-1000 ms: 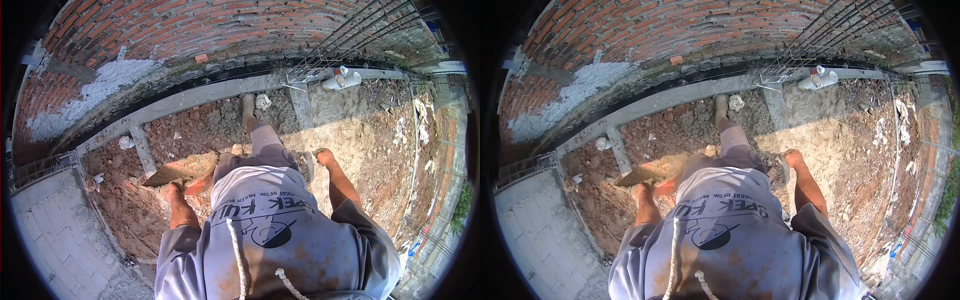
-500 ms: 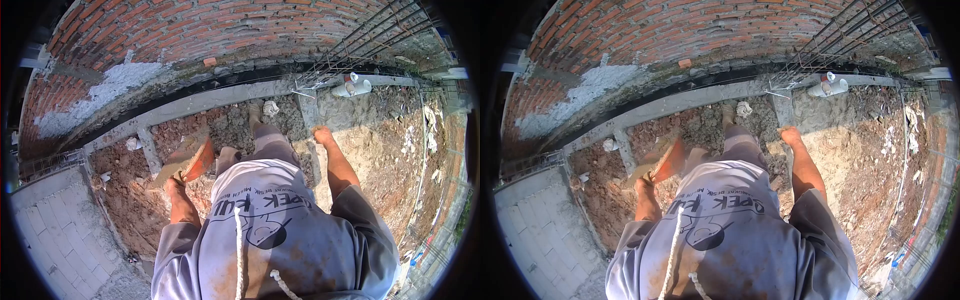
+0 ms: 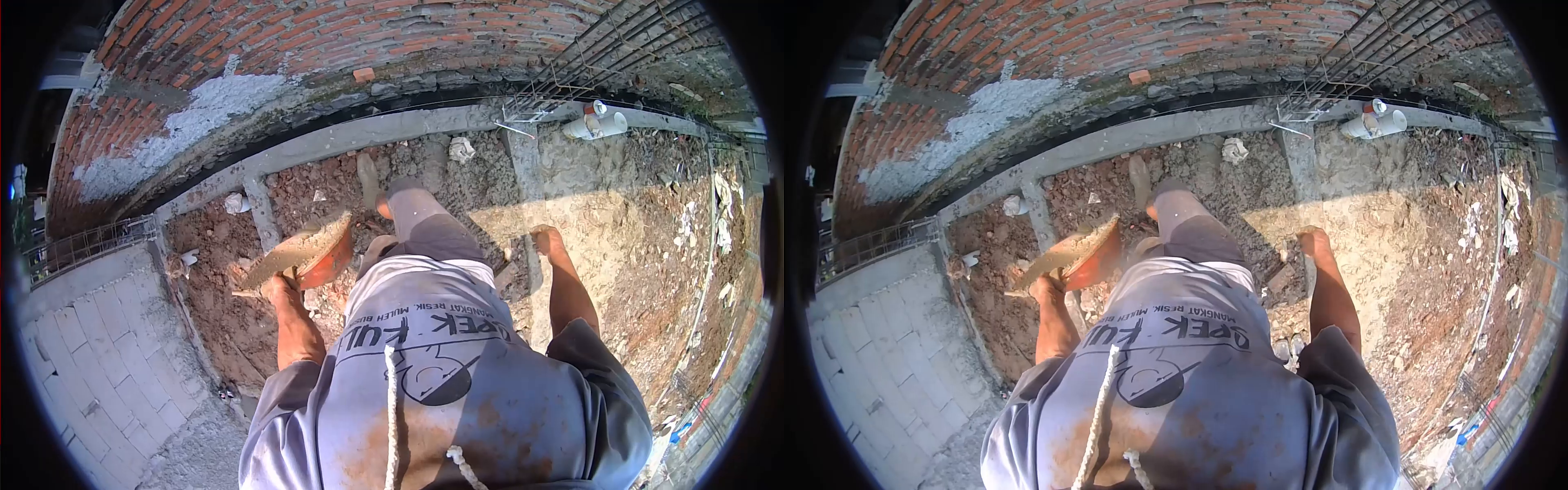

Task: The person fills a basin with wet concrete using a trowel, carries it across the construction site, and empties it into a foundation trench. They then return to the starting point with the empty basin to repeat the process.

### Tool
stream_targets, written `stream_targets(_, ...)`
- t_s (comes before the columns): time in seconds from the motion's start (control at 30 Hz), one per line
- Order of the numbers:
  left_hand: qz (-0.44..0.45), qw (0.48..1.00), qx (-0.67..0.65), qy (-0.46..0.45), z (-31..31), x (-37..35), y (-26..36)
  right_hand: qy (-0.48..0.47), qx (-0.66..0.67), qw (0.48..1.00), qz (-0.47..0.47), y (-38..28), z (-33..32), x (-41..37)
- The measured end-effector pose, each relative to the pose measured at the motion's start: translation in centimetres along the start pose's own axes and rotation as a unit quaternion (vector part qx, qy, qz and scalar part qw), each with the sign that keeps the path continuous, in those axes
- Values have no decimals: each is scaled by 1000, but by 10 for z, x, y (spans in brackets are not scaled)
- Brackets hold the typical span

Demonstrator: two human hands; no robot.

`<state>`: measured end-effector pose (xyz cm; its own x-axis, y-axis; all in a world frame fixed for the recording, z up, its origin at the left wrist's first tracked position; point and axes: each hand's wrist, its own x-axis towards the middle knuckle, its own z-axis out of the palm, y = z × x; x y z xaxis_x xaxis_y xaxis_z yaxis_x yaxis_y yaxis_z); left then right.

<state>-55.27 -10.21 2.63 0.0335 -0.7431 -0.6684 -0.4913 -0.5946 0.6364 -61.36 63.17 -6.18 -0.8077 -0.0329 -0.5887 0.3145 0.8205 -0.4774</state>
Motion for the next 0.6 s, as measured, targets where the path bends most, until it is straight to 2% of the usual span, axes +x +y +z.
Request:
stream_targets(0.07, 64, 998, -19, -16, 1, -13, -1, -17, 38, 993, 108, 39, 20, -24)
stream_targets(0.13, 73, 986, -70, -131, -14, 33, -17, -16, 94, 970, 222, 40, 27, -44)
stream_targets(0.2, 91, 982, -29, -165, -17, 43, -18, -3, 202, 929, 311, 21, 28, -74)
stream_targets(0.27, 50, 993, -53, -88, -6, -1, -11, -5, 273, 892, 361, -36, 15, -98)
stream_targets(0.3, 78, 993, -45, -76, -4, -10, -14, -26, 234, 911, 338, -26, 23, -98)
stream_targets(0.37, 30, 998, 54, -17, 4, -28, -10, -48, 152, 954, 255, -1, 48, -86)
stream_targets(0.4, 19, 999, 39, -10, 4, -21, -12, -41, 143, 959, 243, -5, 49, -81)
stream_targets(0.43, 8, 1000, 24, -3, 4, -11, -15, -26, 164, 954, 252, -22, 40, -75)
stream_targets(0.47, -2, 1000, 9, 5, 4, 0, -19, -4, 203, 939, 277, -66, 18, -78)
stream_targets(0.53, -28, 1000, 8, -6, 7, -32, -5, 28, 252, 930, 265, -124, -17, -70)
stream_targets(0.57, -29, 999, 13, 39, 15, -56, 6, 32, 260, 945, 197, -105, -15, -55)
stream_targets(0.6, -36, 998, 25, 35, 18, -54, 11, 35, 270, 954, 128, -92, -15, -42)
